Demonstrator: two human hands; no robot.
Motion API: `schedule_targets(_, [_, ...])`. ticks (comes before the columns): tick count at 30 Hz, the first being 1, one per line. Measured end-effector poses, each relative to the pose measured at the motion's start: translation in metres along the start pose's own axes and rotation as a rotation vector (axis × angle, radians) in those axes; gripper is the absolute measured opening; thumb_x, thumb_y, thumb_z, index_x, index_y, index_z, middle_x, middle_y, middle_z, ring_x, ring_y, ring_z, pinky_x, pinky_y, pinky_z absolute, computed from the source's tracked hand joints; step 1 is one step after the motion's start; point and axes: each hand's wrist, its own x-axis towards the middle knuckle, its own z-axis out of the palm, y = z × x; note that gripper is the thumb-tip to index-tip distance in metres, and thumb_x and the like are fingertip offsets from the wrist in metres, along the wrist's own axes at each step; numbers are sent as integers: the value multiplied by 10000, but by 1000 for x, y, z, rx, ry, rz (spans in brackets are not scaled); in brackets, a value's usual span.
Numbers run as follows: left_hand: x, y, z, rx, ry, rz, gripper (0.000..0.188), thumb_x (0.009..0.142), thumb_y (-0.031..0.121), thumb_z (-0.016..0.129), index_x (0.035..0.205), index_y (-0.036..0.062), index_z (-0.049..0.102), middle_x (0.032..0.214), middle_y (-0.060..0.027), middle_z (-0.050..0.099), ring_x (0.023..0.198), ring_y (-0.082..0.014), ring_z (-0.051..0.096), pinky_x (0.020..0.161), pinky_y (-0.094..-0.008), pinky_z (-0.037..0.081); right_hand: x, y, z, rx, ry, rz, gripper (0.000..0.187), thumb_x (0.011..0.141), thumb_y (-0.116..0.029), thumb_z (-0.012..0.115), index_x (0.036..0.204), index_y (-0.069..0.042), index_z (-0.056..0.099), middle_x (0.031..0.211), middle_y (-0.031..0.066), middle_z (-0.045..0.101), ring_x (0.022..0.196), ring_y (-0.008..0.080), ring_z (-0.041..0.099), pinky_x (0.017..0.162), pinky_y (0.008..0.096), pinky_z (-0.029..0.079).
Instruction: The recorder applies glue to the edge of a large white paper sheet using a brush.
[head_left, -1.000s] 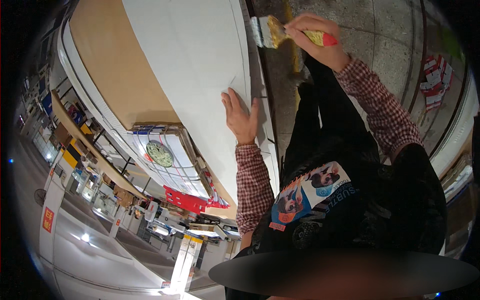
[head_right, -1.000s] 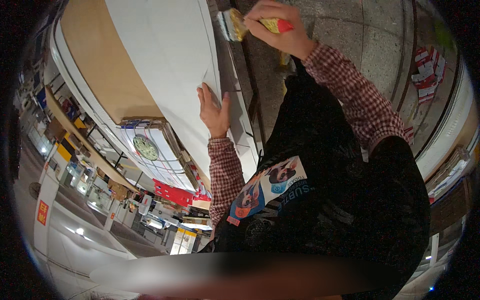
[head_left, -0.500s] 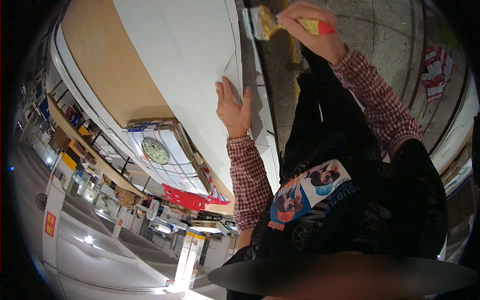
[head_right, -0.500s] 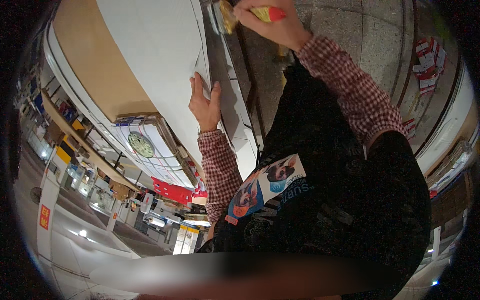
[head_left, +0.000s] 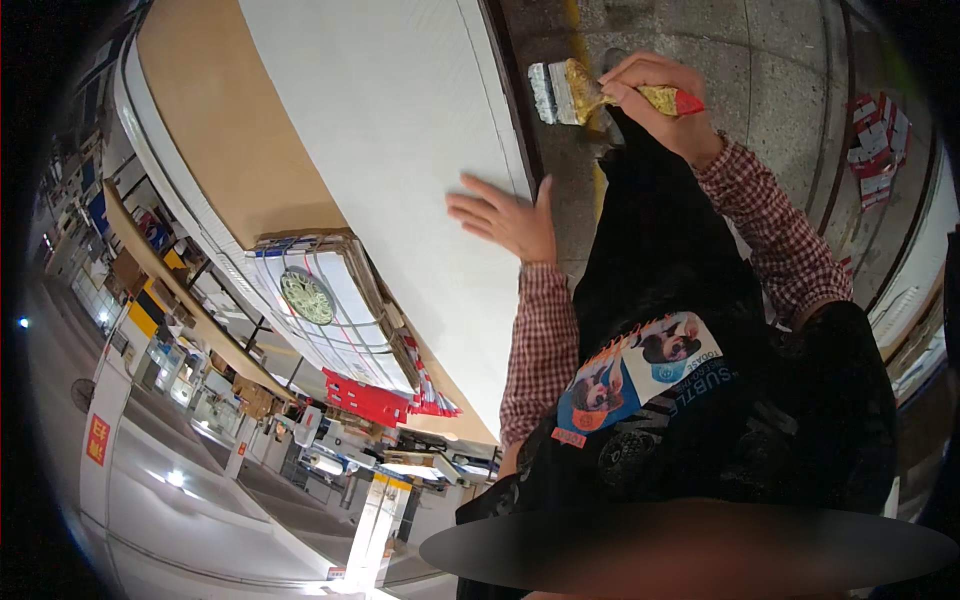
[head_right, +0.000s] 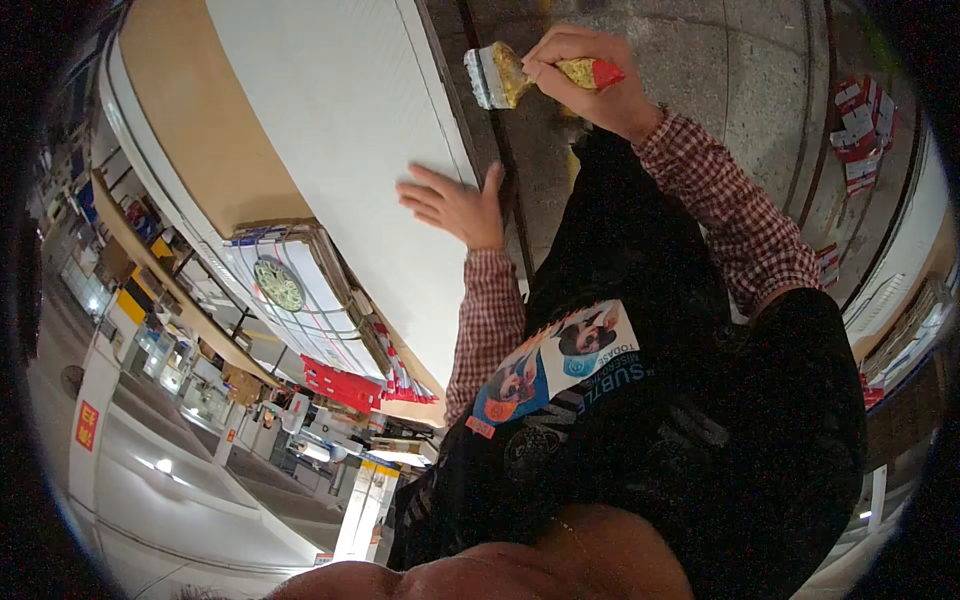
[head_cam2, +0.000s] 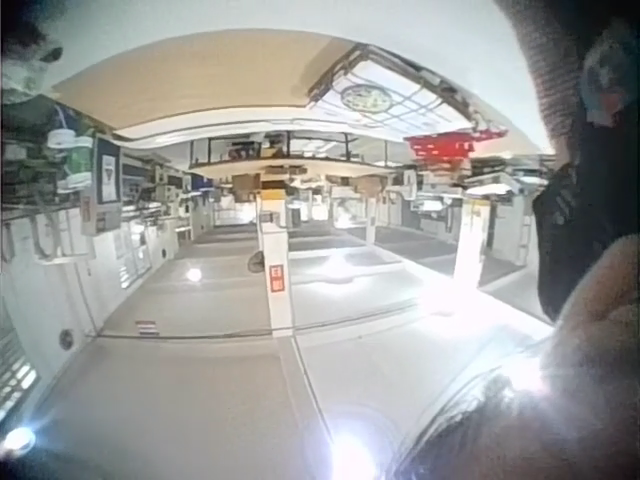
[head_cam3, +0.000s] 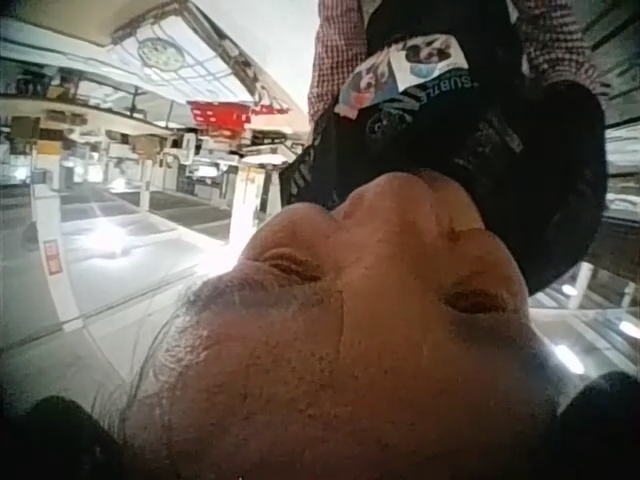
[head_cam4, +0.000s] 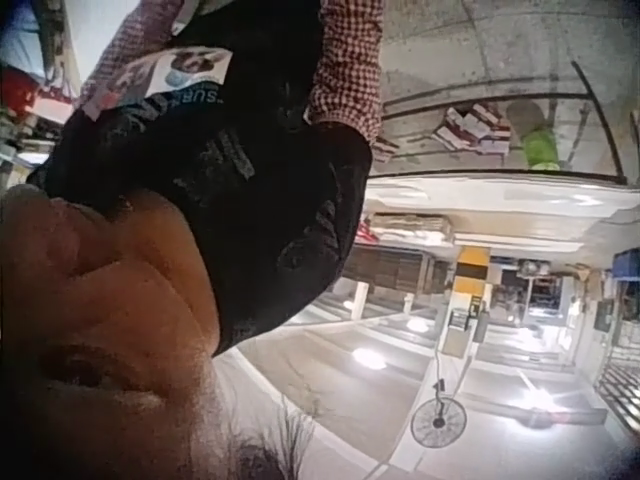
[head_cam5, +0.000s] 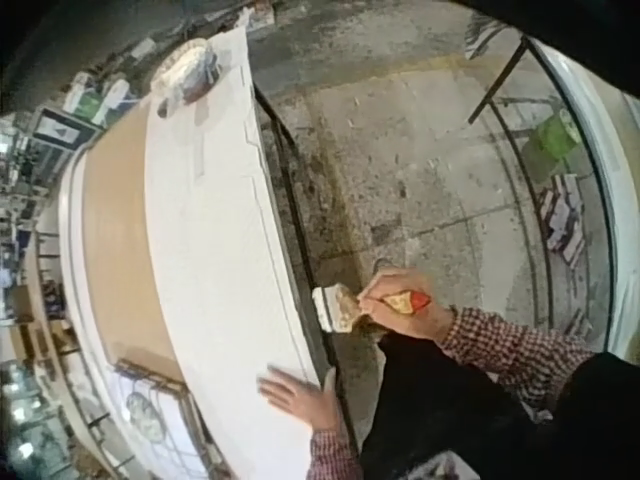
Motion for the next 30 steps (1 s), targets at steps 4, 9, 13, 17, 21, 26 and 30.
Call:
schedule_targets(4, [-3, -30, -17, -198, -70, 182, 902, 803, 442, 658, 1449, 18, 193, 1467, -320, 153, 1350, -500, 156, 1077, -502, 246, 3, -1, 3, -96, -8, -34, 70, 844, -66, 649, 862, -2, 674, 857, 93, 660, 756, 172, 633, 650, 268, 504])
schedule_targets(9, [14, -59, -48, -406, -210, 218, 748, 819, 352, 657, 1407, 28, 326, 1409, -315, 309, 1314, -466, 297, 1046, -439, 333, 37, -6, 17, 23, 212, -130, 35, 830, -43, 658, 799, -26, 652, 784, 84, 653, 689, 179, 621, 570, 299, 483])
schedule_targets(13, [21, -61, -59, -579, -256, 247, 655, 816, 270, 669, 1351, -8, 413, 1339, -338, 393, 1284, -440, 368, 1023, -408, 363, 39, 11, 36, 125, 253, -118, 65, 801, -49, 688, 794, 1, 648, 787, 96, 650, 671, 177, 607, 571, 302, 480])
schedule_targets(17, [22, -61, -60, -572, -263, 217, 612, 839, 260, 639, 1334, -33, 429, 1345, -294, 419, 1310, -346, 373, 1024, -352, 349, 3, 15, 38, -40, 17, -127, 67, 853, -37, 627, 881, 3, 672, 901, 98, 661, 810, 179, 636, 687, 267, 508])
schedule_targets(21, [20, -63, -58, -529, -238, 230, 618, 829, 274, 649, 1327, -27, 442, 1333, -310, 420, 1298, -357, 389, 1011, -363, 365, -4, -5, 29, -82, -28, -137, 70, 850, -48, 638, 890, 0, 670, 907, 101, 663, 824, 177, 635, 706, 272, 508])
schedule_targets(26, [19, -60, -48, -468, -202, 295, 672, 804, 283, 673, 1338, -33, 416, 1314, -349, 414, 1242, -481, 398, 994, -433, 388, 1, 14, 40, -66, 78, -200, 63, 849, -47, 637, 867, 7, 665, 892, 91, 664, 790, 170, 631, 676, 274, 507])
schedule_targets(30, [10, -51, -31, -306, -107, 299, 791, 764, 330, 698, 1384, -13, 346, 1384, -338, 326, 1277, -494, 335, 1011, -484, 355, -43, 3, 49, 69, -14, -30, 65, 842, -69, 654, 833, -7, 671, 807, 81, 649, 711, 154, 619, 615, 259, 496])
